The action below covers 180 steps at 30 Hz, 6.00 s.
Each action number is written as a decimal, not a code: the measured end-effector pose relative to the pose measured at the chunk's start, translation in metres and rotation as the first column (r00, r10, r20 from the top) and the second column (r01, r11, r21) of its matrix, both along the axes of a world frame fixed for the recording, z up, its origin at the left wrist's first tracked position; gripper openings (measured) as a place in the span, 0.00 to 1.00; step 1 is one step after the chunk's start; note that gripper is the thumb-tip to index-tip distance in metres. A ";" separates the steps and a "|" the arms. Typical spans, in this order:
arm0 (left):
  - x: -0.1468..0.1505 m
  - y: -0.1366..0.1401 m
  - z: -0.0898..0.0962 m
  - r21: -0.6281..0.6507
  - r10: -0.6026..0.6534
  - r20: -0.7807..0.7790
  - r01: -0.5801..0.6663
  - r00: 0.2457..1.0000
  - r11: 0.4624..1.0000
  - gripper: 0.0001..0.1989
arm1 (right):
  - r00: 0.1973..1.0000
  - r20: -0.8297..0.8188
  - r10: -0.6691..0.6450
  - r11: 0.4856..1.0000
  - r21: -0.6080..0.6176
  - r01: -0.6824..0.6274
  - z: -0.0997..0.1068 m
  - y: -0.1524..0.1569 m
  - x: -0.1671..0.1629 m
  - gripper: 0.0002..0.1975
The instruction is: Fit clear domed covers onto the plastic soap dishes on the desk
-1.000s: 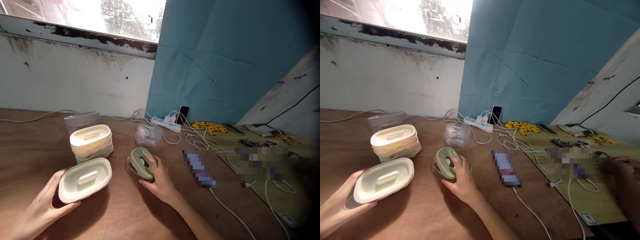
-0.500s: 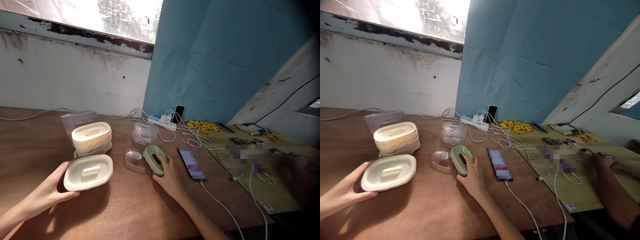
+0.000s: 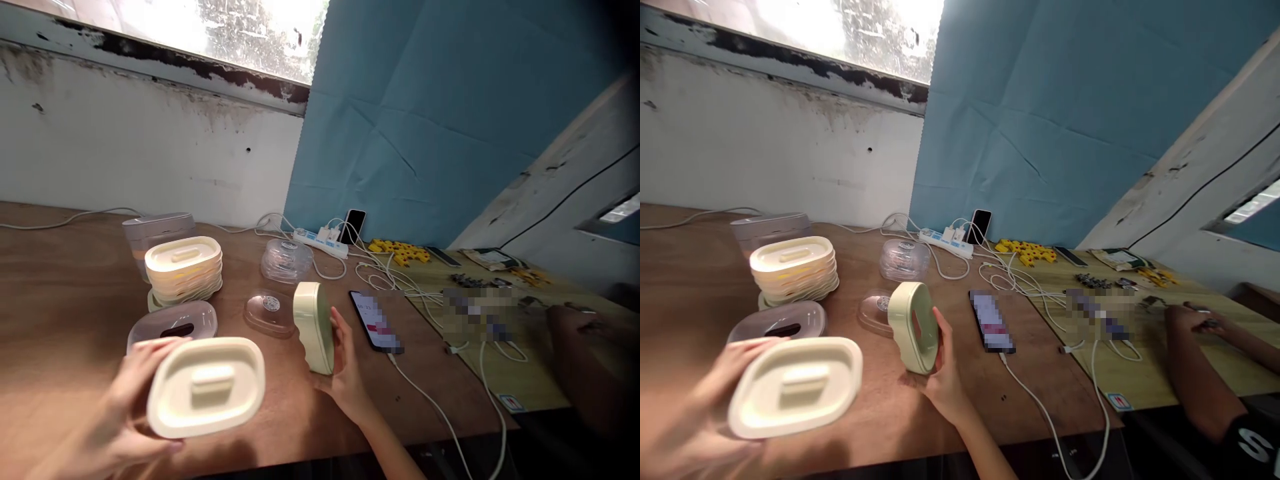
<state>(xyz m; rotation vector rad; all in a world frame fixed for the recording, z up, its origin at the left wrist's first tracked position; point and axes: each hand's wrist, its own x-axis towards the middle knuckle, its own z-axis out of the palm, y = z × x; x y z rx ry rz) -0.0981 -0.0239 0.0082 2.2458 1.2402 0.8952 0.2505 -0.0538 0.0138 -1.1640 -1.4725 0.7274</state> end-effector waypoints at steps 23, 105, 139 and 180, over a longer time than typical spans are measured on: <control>0.042 -0.025 -0.033 -0.090 -0.094 -0.126 0.083 0.988 0.992 0.58 | 0.911 0.196 0.362 0.931 -0.132 -0.341 -0.020 -0.036 -0.026 0.62; 0.033 -0.036 -0.031 -0.137 -0.163 -0.034 0.157 0.986 0.978 0.42 | 0.854 0.367 0.370 0.923 -0.037 -0.384 -0.007 -0.036 -0.041 0.31; 0.033 -0.037 -0.030 -0.131 -0.167 0.003 0.166 0.986 0.977 0.40 | 0.777 0.478 0.409 0.907 -0.118 -0.405 -0.001 -0.044 -0.037 0.31; 0.044 -0.044 -0.017 0.187 -0.093 -0.083 0.107 0.992 0.977 0.27 | 0.639 0.718 -0.277 0.895 -0.050 0.444 0.006 -0.009 0.015 0.34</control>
